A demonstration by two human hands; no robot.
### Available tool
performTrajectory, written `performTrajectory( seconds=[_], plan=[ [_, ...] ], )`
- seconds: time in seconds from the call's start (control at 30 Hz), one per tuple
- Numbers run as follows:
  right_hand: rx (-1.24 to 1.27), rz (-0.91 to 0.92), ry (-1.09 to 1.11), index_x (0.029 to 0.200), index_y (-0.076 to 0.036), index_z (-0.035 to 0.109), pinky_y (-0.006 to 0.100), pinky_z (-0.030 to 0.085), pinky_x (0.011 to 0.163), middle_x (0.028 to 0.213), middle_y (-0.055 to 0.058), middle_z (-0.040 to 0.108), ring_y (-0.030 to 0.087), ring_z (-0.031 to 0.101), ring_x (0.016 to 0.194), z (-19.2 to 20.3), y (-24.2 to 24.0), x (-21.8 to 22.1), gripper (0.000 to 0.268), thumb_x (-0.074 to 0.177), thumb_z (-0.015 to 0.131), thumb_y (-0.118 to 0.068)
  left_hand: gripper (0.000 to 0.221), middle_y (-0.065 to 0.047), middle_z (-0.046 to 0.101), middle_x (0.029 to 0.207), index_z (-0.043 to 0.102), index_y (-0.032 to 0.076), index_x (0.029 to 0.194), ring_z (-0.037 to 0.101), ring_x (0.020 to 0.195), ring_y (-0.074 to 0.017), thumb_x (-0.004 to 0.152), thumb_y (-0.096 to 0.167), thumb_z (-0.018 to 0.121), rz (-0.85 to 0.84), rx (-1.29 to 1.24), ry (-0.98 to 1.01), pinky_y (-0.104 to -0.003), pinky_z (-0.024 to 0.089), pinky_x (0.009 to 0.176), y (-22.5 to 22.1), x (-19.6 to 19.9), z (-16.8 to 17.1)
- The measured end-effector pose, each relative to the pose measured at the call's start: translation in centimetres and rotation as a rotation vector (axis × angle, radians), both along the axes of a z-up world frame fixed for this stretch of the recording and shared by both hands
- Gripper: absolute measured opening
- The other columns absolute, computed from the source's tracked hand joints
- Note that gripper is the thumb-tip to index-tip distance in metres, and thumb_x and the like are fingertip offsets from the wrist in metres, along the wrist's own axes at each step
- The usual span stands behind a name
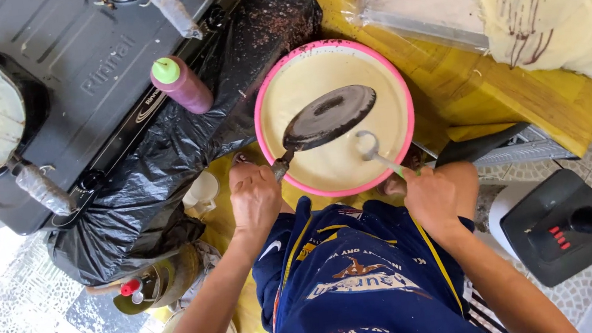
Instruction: The person is rapidly producing crepes by dipping pans into batter, cooking them on a stove, and stacking the results.
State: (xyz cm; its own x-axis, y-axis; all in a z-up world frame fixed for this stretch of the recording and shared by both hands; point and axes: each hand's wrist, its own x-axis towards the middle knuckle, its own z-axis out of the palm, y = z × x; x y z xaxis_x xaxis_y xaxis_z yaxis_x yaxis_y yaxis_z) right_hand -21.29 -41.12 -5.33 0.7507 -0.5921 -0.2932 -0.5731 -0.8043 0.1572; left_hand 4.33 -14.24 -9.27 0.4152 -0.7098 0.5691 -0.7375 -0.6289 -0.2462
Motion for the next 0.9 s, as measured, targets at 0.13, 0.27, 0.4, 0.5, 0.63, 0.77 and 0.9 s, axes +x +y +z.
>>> performTrajectory(
  seconds=[0.13,0.27,0.4,0.5,0.63,0.77,0.9],
  plan=[
    [0.101,-0.027,-0.004,0.133,-0.024,0.07,0.04,0.061,0.065,0.098,0.013,0.07,0.03,0.073,0.077,-0.6,0.2,0.7,0.041,0.094,0.058,-0.021,0.016,0.003,0.051,0.061,0.057,0.017,0.074,0.057,0.053,-0.015,0.088,0.023,0.051,0.054,0.02,-0.052,-0.03,0.046,0.054,-0.6,-0.4,1.1],
    [0.216,-0.022,0.106,0.141,-0.027,0.063,0.047,0.06,0.081,0.108,0.015,0.07,0.035,0.074,0.095,-1.9,-0.4,1.1,0.051,0.091,0.054,-0.038,0.011,-0.001,0.054,0.064,0.061,0.014,0.078,0.06,0.059,-0.0215,0.085,0.014,0.052,0.065,0.073,-0.074,-0.04,0.049,0.062,-0.7,-0.9,5.0],
    [0.341,-0.103,0.194,0.137,-0.021,0.066,0.051,0.055,0.102,0.12,0.022,0.073,0.04,0.07,0.12,3.9,2.8,4.7,0.07,0.09,0.046,-0.069,0.012,-0.007,0.047,0.055,0.061,0.012,0.072,0.051,0.048,-0.0288,0.077,0.005,0.052,0.004,-0.064,0.049,-0.053,0.042,0.051,0.1,1.2,1.7],
    [0.17,-0.046,0.455,0.138,-0.045,0.057,0.054,0.055,0.098,0.132,0.014,0.068,0.043,0.064,0.121,2.4,1.3,5.7,0.055,0.091,0.042,-0.07,0.042,-0.005,0.071,0.072,0.06,0.015,0.094,0.069,0.057,-0.0295,0.099,0.055,0.054,0.248,-0.019,1.0,-0.047,0.049,0.046,-2.9,-1.5,-3.5],
    [0.198,0.297,0.333,0.078,-0.022,0.076,0.042,0.055,0.084,0.087,0.004,0.076,0.025,0.071,0.094,8.1,8.6,14.7,0.053,0.082,0.064,-0.073,0.062,-0.017,0.073,0.102,0.067,0.01,0.11,0.071,0.094,-0.0375,0.09,0.068,0.055,0.328,0.007,1.56,-0.049,0.056,0.074,-3.2,-2.8,-1.0],
    [1.195,0.135,-0.243,0.12,-0.016,0.059,0.044,0.054,0.082,0.106,0.017,0.071,0.034,0.072,0.093,6.3,21.4,30.5,0.035,0.098,0.059,-0.043,0.007,-0.007,0.069,0.082,0.067,0.008,0.084,0.066,0.078,-0.0167,0.082,0.001,0.067,-0.311,-0.903,1.537,-0.035,0.055,0.065,-3.6,-4.5,-7.2],
    [2.225,-0.468,-0.127,0.137,-0.017,0.055,0.043,0.06,0.089,0.109,0.008,0.06,0.032,0.069,0.103,5.0,35.7,44.3,0.062,0.092,0.073,-0.055,0.006,-0.006,0.065,0.07,0.067,0.01,0.077,0.063,0.066,-0.0175,0.082,0.009,0.069,-0.08,-0.997,1.535,-0.033,0.052,0.058,-2.5,-6.5,-6.1]
  ],
)
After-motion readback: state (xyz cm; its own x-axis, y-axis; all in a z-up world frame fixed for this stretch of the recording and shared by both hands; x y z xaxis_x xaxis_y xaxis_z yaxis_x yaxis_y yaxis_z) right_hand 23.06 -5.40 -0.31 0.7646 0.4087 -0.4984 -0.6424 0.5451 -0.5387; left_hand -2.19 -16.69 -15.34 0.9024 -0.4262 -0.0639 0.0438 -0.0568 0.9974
